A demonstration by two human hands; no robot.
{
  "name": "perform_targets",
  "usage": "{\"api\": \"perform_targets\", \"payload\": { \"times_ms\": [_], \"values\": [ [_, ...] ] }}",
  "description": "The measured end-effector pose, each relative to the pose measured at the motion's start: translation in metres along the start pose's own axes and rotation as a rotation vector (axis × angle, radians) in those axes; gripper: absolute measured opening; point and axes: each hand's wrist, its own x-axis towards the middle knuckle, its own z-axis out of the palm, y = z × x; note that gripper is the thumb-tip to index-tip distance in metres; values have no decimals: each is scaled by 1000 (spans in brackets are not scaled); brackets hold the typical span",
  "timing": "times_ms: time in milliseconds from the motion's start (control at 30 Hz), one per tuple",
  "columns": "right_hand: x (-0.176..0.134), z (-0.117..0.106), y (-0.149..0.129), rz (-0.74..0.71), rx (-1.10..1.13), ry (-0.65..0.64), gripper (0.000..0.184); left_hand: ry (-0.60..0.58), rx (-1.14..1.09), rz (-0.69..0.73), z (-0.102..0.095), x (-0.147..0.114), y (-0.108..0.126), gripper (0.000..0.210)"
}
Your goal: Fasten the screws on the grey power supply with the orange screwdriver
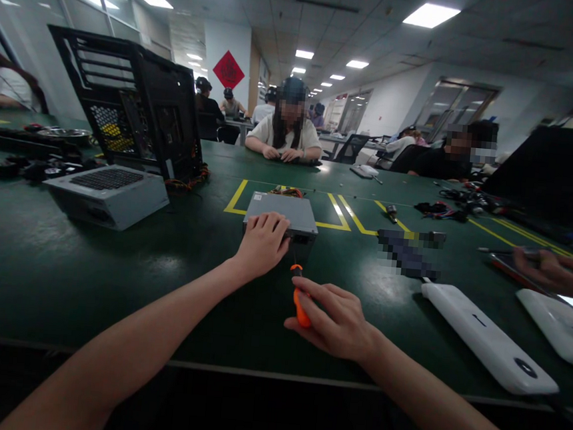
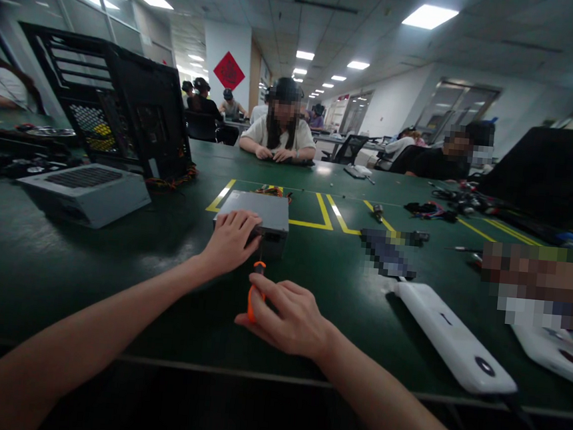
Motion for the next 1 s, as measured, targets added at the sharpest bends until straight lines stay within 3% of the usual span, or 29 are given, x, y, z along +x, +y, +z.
{"api": "perform_targets", "payload": {
  "times_ms": [100, 267, 467, 600, 733, 833, 1000],
  "values": [
    [-1, 1, 0, 57, 31, -4, 25, 1, -9, -2, 0, 0, 0, 28],
    [1, -1, -1, -1, -16, -81, 25, -2, -22, -2, -1, 0, 0, 28],
    [0, 1, 2, 85, -52, 32, 20, -1, -1, -3, 0, 0, 0, 28],
    [0, 4, 1, 101, -56, -23, 13, -6, 1, 1, 0, 0, -1, 28],
    [0, 6, -3, 113, -91, -53, 20, -9, 0, 0, 0, 1, -1, 27],
    [-3, 6, -1, 178, -191, 14, 16, -6, 2, -2, 0, 0, 0, 27],
    [-2, 2, 4, 128, -193, 72, 12, -6, -16, -7, 0, 0, 0, 28]
  ]
}}
